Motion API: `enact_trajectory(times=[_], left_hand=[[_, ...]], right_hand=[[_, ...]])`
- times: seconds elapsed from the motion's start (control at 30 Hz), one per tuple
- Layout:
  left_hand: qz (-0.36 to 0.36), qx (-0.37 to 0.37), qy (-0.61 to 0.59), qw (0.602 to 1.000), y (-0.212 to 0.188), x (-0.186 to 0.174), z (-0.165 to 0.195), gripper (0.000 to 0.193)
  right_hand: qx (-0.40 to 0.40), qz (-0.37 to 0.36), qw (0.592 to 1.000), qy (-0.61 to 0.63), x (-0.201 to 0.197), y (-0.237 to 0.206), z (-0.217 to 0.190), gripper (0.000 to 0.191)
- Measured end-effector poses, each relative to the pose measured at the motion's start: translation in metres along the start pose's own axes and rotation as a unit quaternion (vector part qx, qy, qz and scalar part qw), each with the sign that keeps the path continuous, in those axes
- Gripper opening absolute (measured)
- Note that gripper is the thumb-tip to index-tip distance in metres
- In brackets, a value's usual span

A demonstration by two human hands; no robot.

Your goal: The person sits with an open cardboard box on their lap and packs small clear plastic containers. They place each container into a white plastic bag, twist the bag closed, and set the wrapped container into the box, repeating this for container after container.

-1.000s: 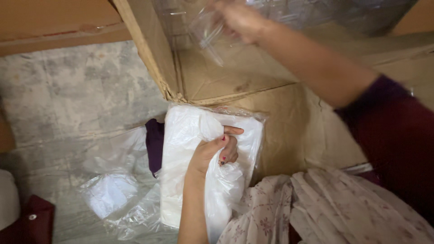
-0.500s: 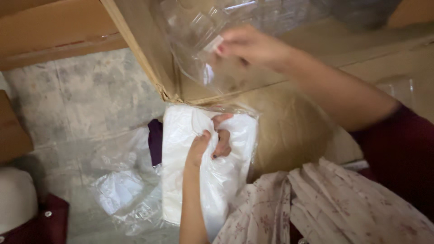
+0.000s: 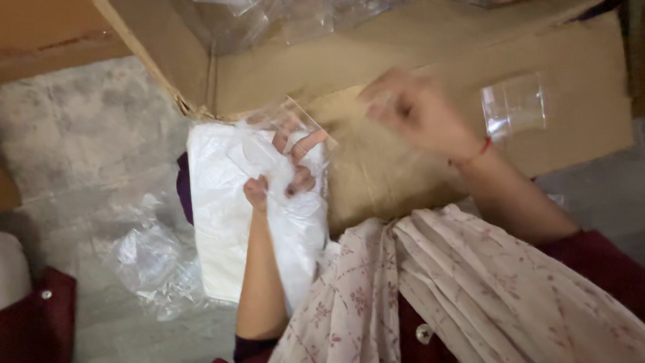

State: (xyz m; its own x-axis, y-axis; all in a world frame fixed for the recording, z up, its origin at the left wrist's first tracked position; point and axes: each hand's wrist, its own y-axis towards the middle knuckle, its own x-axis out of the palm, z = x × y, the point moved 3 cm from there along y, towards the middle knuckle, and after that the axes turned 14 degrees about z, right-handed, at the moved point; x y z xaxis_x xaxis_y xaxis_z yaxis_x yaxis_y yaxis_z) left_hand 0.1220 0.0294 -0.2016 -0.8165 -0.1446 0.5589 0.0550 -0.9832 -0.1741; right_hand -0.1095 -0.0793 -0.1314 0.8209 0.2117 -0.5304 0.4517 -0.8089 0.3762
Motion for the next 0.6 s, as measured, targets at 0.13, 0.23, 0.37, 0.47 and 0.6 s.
enact_trajectory(times=[0.13,0.23,0.37,0.47,0.6], left_hand=[[-0.033,-0.015,0.059,0.998,0.008,0.008,-0.001,0.088],[-0.061,-0.032,0.102,0.992,0.010,0.019,-0.008,0.088],[-0.071,-0.044,0.133,0.988,0.009,0.023,-0.031,0.089],[-0.055,-0.056,0.142,0.987,0.014,0.003,-0.060,0.089],[-0.016,-0.058,0.136,0.989,0.029,-0.047,-0.111,0.089]], right_hand=[[-0.078,0.089,0.943,-0.310,-0.007,-0.023,0.039,0.072],[-0.119,0.064,0.925,-0.355,0.011,-0.047,0.059,0.094],[-0.089,0.033,0.950,-0.298,0.009,-0.055,0.088,0.077],[-0.018,0.048,0.968,-0.247,-0.003,-0.044,0.100,0.073],[0.144,0.102,0.849,0.497,-0.001,-0.041,0.087,0.078]])
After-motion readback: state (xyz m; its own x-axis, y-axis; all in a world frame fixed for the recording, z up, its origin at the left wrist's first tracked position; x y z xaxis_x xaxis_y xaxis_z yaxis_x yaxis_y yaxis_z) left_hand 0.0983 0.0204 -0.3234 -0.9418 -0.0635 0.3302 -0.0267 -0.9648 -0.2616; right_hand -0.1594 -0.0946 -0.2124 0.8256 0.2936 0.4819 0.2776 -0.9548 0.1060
